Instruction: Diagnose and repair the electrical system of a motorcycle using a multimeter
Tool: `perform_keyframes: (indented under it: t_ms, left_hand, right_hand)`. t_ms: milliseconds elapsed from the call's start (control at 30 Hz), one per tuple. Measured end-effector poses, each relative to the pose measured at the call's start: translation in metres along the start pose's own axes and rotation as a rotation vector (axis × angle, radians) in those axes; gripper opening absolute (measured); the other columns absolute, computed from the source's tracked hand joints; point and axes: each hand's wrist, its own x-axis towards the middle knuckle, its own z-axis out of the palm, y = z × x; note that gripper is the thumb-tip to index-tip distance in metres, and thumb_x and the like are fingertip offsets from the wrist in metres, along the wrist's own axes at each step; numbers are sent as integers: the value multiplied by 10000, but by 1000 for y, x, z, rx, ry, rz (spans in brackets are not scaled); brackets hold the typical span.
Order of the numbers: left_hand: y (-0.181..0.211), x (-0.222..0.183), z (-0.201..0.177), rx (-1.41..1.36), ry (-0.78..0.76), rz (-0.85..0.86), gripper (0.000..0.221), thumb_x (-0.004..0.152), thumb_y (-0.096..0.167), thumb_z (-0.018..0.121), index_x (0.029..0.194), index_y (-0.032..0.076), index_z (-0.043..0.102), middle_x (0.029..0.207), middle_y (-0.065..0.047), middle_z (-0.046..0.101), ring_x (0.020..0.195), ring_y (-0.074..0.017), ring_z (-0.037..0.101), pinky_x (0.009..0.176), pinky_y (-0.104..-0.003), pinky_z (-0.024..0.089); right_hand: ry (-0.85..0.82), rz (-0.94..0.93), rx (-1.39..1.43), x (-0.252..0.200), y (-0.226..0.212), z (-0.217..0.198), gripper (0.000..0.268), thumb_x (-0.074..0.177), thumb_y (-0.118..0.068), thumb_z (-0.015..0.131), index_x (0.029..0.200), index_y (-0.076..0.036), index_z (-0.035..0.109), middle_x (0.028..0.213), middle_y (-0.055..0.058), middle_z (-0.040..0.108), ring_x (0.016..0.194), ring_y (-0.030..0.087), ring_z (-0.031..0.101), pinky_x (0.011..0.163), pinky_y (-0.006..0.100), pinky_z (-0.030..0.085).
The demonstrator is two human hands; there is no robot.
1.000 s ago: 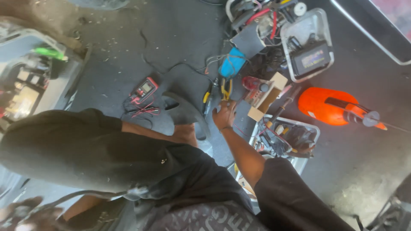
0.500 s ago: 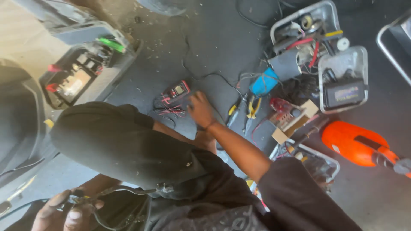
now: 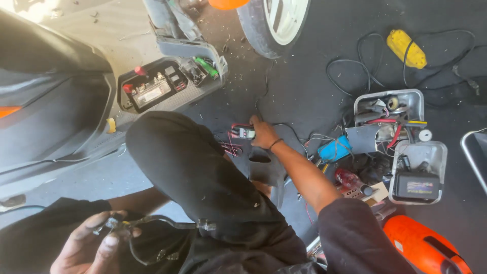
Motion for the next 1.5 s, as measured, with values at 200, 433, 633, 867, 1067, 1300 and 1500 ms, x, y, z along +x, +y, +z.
perform_keyframes:
  t_ms: [200, 433, 633, 867, 1067, 1300, 1500]
  left_hand:
    - [9, 5, 17, -124, 51, 121, 473, 942, 83, 743, 1372, -95, 659, 1258, -291, 765, 785, -363, 802, 844, -413, 718]
    - [19, 4, 11, -234, -67, 128, 465, 937, 58, 729, 1368, -100, 650, 1286, -321, 753, 810, -394, 798, 903, -461, 705]
    - [18, 13, 20, -384, -201, 176, 465, 954, 22, 734, 1396, -94, 646, 1287, -326, 748, 909, -377, 793, 898, -418, 719]
    - [14, 28, 25, -439, -277, 117, 499, 939, 15, 747, 1412, -105, 645, 1248, -277, 744, 886, -366, 772, 910, -462, 715]
    - [25, 35, 28, -373, -330, 92, 412, 928, 5, 782, 1327, -55, 702, 1186, -240, 819, 855, -342, 841, 905, -424, 710]
    - [40, 42, 39, -455, -508, 105, 335, 961, 31, 806, 1280, -39, 727, 1134, -208, 806, 851, -335, 852, 860, -406, 741]
    - [54, 54, 54, -584, -607, 135, 366, 973, 36, 821, 1319, -24, 717, 1136, -193, 795, 864, -340, 847, 883, -416, 734]
  right_hand:
    - [203, 5, 628, -36, 7, -78, 656, 716, -288, 1011, 1286, -110, 739, 1134, 37, 773, 1000, 180, 686, 861, 339, 547]
    - [593, -319, 1851, -153, -38, -235, 605, 970, -588, 777, 1374, -140, 729, 1349, 115, 769, 1295, 319, 719, 1248, 701, 538]
    - [528, 126, 1610, -191, -155, -275, 648, 991, -526, 682, 1384, -16, 612, 1111, 309, 782, 835, 419, 802, 835, 590, 707]
    - [443, -174, 1421, -231, -174, -305, 613, 925, -24, 653, 1511, -70, 477, 1228, 325, 733, 991, 510, 795, 776, 542, 678]
    - [478, -209, 1271, -267, -212, -351, 754, 762, -41, 675, 1503, -53, 536, 1166, 300, 760, 878, 487, 792, 780, 566, 686]
    - [429, -186, 1116, -318, -281, -376, 918, 763, -107, 649, 1658, -55, 453, 1124, 358, 715, 813, 503, 773, 682, 561, 697]
    - [222, -306, 1358, -304, -301, -376, 886, 796, -99, 711, 1654, -6, 509, 1100, 385, 761, 793, 516, 814, 677, 548, 718]
